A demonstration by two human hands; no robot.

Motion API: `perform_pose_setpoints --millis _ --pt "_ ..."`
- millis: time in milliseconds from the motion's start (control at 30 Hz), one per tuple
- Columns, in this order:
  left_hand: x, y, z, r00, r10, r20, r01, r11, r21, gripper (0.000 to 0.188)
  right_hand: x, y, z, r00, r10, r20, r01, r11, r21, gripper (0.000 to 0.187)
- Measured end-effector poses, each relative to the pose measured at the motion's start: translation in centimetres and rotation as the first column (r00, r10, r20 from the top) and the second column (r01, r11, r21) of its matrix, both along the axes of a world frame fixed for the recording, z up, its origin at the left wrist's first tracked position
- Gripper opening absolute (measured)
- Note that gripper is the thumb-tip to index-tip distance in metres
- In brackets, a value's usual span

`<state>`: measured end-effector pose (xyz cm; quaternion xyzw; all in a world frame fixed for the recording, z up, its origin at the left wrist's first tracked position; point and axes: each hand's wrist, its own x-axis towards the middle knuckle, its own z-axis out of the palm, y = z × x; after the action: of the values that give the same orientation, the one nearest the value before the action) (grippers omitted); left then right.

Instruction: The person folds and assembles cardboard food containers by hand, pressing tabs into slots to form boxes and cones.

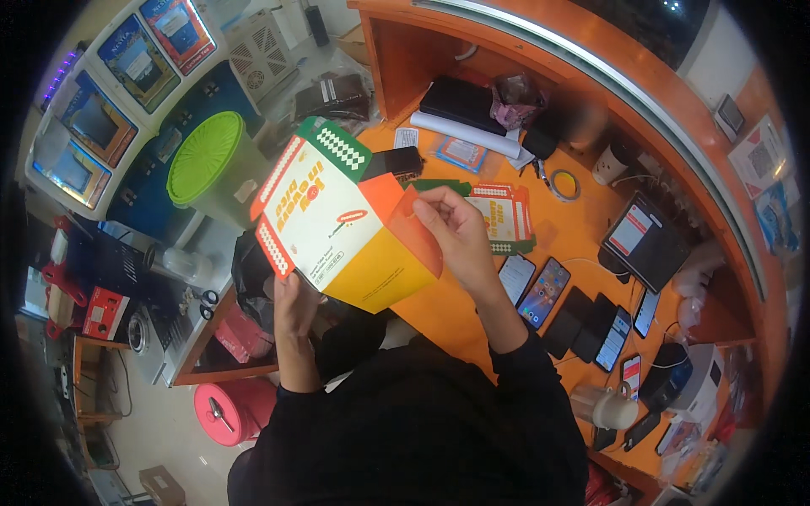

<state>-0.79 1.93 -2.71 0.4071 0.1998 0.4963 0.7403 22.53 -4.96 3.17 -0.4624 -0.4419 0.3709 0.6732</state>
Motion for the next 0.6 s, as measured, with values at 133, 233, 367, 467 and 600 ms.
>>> perform_pose_setpoints --millis 133,233,367,467,600 --pt "2.9 -0.9 1.3 0.994 0.085 0.064 -0.068 0.969 -0.237 0.039 -2.0 -0.3 0.2 0.777 -0.395 0.490 0.211 0.897 0.388 0.015" --pt "3.6 -0.6 2.1 0.998 0.062 -0.004 -0.062 0.972 -0.226 0.036 -2.9 -1.6 1.0 0.505 -0.534 0.679 -0.043 0.770 0.637 0.017" --pt "2.6 -0.3 2.9 0.991 0.134 0.024 -0.129 0.983 -0.134 0.037 -2.4 -1.5 0.9 0.541 -0.419 0.729 -0.141 0.810 0.570 0.018" --pt "1.8 -0.6 2.7 0.978 0.208 -0.021 -0.207 0.978 0.029 0.037 -2.7 -1.5 0.2 0.719 -0.242 0.652 -0.044 0.920 0.390 0.014" --pt "1.2 -0.5 2.7 0.983 0.184 -0.004 -0.184 0.983 0.026 0.039 -4.3 -0.9 0.1 0.819 -0.252 0.515 -0.043 0.868 0.494 0.020"
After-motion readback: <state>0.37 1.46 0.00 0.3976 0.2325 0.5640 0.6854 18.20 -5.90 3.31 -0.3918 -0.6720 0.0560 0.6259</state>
